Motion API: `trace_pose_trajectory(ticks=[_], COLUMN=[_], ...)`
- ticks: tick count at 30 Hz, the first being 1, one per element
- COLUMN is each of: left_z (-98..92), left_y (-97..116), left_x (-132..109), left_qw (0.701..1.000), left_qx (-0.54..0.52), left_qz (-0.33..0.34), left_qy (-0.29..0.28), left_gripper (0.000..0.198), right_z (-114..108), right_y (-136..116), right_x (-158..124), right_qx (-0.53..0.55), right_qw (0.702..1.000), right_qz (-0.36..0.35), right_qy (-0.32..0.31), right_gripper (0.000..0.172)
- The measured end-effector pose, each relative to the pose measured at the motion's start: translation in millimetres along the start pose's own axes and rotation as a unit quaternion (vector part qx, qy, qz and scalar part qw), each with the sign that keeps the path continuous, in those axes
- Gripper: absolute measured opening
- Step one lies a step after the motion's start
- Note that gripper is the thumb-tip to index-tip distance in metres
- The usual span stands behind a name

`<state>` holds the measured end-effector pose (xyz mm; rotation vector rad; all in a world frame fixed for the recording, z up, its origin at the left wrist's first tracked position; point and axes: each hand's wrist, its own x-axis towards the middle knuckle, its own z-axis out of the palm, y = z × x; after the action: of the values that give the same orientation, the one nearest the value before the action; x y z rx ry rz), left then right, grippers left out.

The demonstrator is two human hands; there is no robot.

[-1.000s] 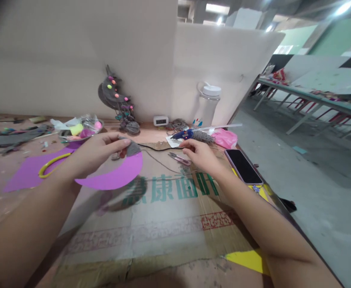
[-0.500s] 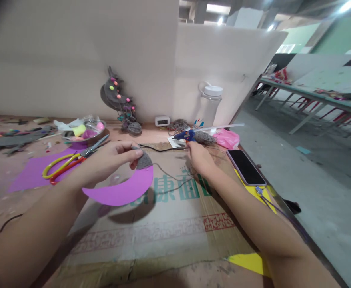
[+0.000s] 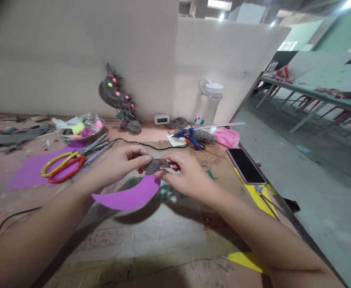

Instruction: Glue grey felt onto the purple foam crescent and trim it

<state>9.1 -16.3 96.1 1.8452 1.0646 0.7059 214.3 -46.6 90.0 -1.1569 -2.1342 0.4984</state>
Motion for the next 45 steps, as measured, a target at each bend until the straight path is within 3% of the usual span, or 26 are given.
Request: trace_pose_trajectory(ticks=[7, 17, 26, 30, 32, 34, 37, 39, 45], left_z=[1.1, -5.3, -7.4, -11.3, -13.8, -16.0, -17.3, -17.1, -16.4], left_y=[1.6, 0.3, -2.1, 0.9, 2.0, 2.5, 2.5, 2.4, 1.0], left_x=[1.7, 0.8, 1.0, -1.4, -2.4, -3.0, -3.1, -2.8, -1.6], left_qw=[1.0, 0.999, 0.998, 0.999, 1.0, 1.0, 1.0, 1.0, 1.0], left_qx=[0.007, -0.022, -0.04, -0.022, -0.011, 0.002, 0.01, 0.015, 0.013], left_qz=[-0.009, -0.004, -0.015, -0.003, -0.005, -0.009, -0.007, 0.0, 0.001], left_qy=[0.022, -0.036, -0.049, -0.024, -0.013, -0.01, -0.011, -0.008, -0.016], left_gripper=[0.027, 0.027, 0.029, 0.029, 0.03, 0.03, 0.031, 0.031, 0.031], right_z=[-4.0, -3.3, -4.5, -14.8, -22.9, -30.4, -35.5, -34.4, -28.4], right_y=[10.7, 9.5, 8.8, 17.0, 23.9, 29.5, 31.9, 30.6, 30.3], right_x=[7.8, 6.2, 6.1, 4.5, 3.3, 1.6, -1.8, -3.5, -3.1], right_qx=[0.053, 0.036, 0.047, 0.037, -0.038, -0.157, -0.29, -0.322, -0.353], right_qw=[0.993, 0.998, 0.996, 0.999, 0.995, 0.971, 0.912, 0.891, 0.875], right_qz=[0.069, 0.053, 0.068, -0.011, -0.076, -0.161, -0.273, -0.306, -0.315], right_qy=[-0.081, -0.019, -0.033, 0.021, 0.054, 0.083, 0.097, 0.091, 0.1], right_gripper=[0.017, 0.018, 0.02, 0.034, 0.037, 0.035, 0.038, 0.04, 0.037])
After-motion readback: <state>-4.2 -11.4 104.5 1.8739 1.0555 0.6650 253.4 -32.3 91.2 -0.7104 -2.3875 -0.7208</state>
